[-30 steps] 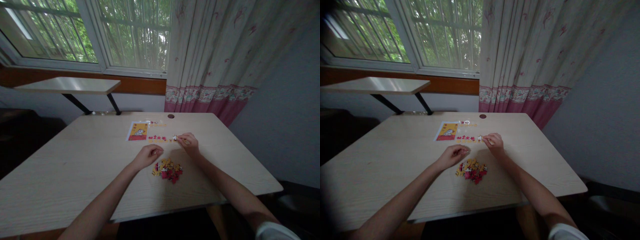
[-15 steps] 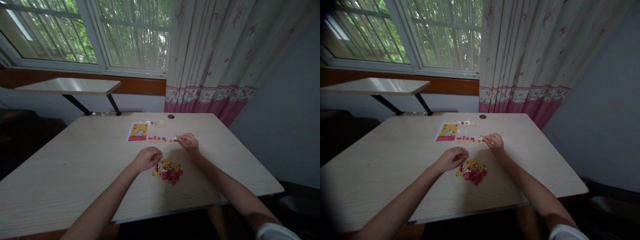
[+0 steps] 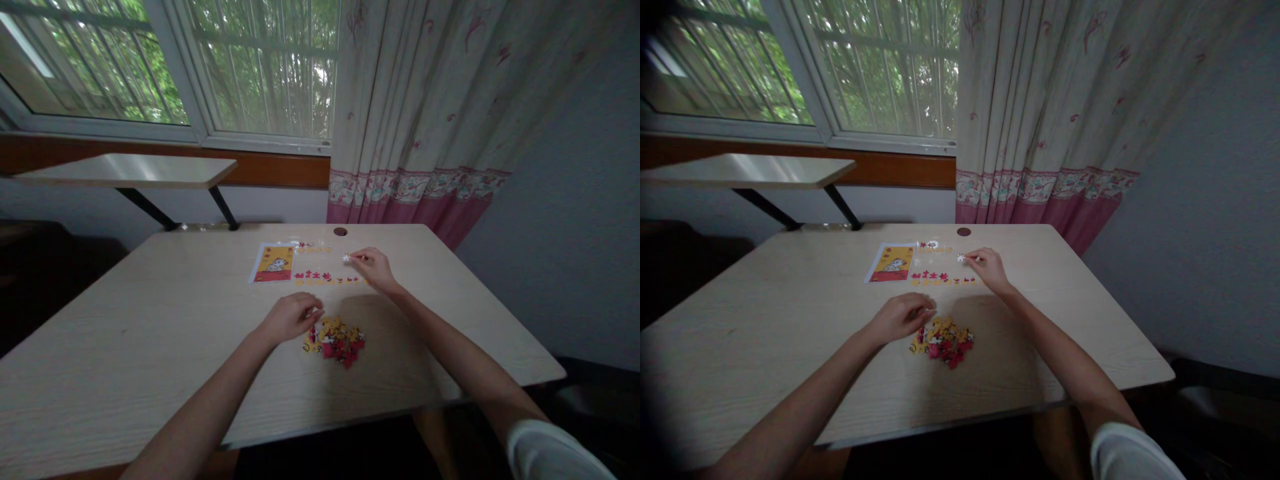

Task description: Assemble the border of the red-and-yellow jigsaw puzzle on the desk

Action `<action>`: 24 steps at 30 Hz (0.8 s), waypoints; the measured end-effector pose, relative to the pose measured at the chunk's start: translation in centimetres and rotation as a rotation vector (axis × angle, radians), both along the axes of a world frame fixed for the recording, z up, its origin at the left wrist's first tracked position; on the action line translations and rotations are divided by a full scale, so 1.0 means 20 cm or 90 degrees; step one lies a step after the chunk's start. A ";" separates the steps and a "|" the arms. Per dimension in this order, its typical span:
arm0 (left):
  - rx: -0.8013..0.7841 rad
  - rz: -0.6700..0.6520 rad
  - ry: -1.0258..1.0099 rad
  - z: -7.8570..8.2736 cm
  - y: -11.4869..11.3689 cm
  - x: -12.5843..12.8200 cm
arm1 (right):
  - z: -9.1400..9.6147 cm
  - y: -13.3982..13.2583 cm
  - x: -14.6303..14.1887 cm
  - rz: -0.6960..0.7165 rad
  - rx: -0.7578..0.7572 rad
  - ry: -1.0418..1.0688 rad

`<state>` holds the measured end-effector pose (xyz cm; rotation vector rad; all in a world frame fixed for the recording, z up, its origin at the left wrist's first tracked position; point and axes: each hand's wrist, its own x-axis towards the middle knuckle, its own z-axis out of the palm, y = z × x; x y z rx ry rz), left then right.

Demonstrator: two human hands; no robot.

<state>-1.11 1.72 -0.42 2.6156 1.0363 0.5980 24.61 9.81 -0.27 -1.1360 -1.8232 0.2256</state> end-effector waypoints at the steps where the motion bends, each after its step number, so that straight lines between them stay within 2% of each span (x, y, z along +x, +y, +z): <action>1: 0.001 0.000 0.005 0.00 0.00 0.00 | 0.00 0.06 0.00 -0.010 -0.033 0.004; 5: -0.002 -0.002 0.013 0.01 -0.01 0.00 | -0.04 0.29 -0.04 -0.080 -0.180 -0.022; 9: -0.006 0.000 0.011 0.02 -0.01 0.00 | -0.07 0.40 -0.06 -0.122 -0.278 -0.061; 14: -0.001 -0.001 0.019 0.02 -0.01 0.00 | -0.11 0.43 -0.08 -0.150 -0.314 -0.099; 24: 0.009 0.004 0.010 0.02 -0.01 0.00 | -0.12 0.44 -0.09 -0.163 -0.316 -0.134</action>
